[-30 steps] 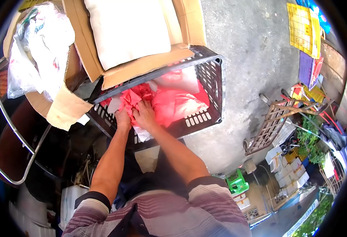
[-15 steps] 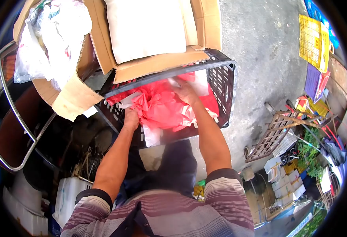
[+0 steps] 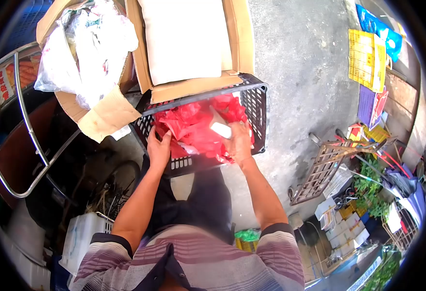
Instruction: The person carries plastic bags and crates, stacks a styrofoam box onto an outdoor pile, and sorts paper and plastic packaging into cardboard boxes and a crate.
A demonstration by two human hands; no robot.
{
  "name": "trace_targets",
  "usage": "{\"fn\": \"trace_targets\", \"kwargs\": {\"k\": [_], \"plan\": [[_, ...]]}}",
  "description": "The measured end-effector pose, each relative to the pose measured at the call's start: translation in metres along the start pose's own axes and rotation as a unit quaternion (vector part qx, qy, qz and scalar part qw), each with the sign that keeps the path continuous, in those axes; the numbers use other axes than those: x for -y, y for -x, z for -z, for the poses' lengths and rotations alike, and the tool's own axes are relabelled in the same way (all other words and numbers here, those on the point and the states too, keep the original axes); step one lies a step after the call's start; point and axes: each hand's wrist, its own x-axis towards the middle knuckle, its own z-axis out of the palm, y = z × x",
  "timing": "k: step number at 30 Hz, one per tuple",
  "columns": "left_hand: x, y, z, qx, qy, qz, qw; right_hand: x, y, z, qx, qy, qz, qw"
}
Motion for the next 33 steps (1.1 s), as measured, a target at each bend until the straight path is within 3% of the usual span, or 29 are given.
{"fn": "trace_targets", "kwargs": {"k": [1, 3, 5, 6, 9, 10, 13, 14, 18, 19, 21, 25, 29, 30, 31, 32, 33], "plan": [[-0.020, 0.009, 0.011, -0.015, 0.025, -0.103, 0.994, 0.004, 0.005, 0.001, 0.041, 0.002, 0.005, 0.999], [-0.068, 0.022, 0.031, 0.119, 0.234, -0.081, 0.961, 0.030, 0.003, 0.021, 0.013, -0.054, 0.013, 0.998], [-0.094, 0.026, 0.030, 0.178, 0.263, -0.183, 0.930, 0.053, 0.004, 0.038, 0.007, -0.113, 0.060, 0.992], [-0.097, 0.020, 0.026, 0.207, 0.237, -0.235, 0.920, 0.056, 0.008, 0.044, 0.047, -0.106, 0.055, 0.992], [-0.101, 0.012, 0.011, 0.116, 0.114, -0.294, 0.942, 0.075, 0.012, 0.074, 0.071, -0.242, -0.102, 0.962], [-0.091, 0.004, 0.005, 0.143, 0.099, -0.310, 0.935, 0.075, 0.014, 0.082, 0.052, -0.310, -0.148, 0.938], [-0.071, 0.000, -0.011, 0.154, -0.114, -0.315, 0.929, 0.071, 0.018, 0.100, 0.004, -0.334, -0.163, 0.928], [-0.065, -0.001, -0.016, 0.135, -0.091, -0.274, 0.948, 0.061, 0.021, 0.106, -0.019, -0.360, -0.182, 0.915], [-0.043, -0.010, -0.021, 0.214, -0.108, -0.162, 0.957, 0.050, 0.024, 0.139, -0.090, -0.391, -0.220, 0.889], [-0.042, -0.008, -0.021, 0.203, -0.073, -0.178, 0.960, 0.049, 0.027, 0.148, -0.100, -0.383, -0.222, 0.891], [-0.039, -0.005, -0.017, 0.176, -0.007, -0.203, 0.963, 0.038, 0.038, 0.163, -0.138, -0.481, -0.231, 0.834], [-0.065, 0.019, 0.011, 0.121, 0.127, -0.159, 0.972, 0.050, 0.058, 0.191, -0.151, -0.562, -0.302, 0.755], [-0.068, 0.039, 0.014, 0.068, 0.147, -0.172, 0.972, 0.028, 0.093, 0.192, -0.129, -0.649, -0.372, 0.651], [-0.066, 0.044, 0.011, 0.107, 0.145, -0.107, 0.978, 0.038, 0.096, 0.195, -0.117, -0.672, -0.371, 0.630], [-0.074, 0.049, 0.017, 0.198, 0.215, 0.061, 0.954, 0.046, 0.103, 0.195, -0.104, -0.695, -0.370, 0.607], [-0.085, 0.052, 0.020, 0.278, 0.278, 0.224, 0.892, 0.040, 0.111, 0.193, -0.109, -0.696, -0.370, 0.605], [-0.092, 0.052, 0.025, 0.345, 0.333, 0.376, 0.793, 0.046, 0.111, 0.191, -0.100, -0.704, -0.363, 0.602]]}}
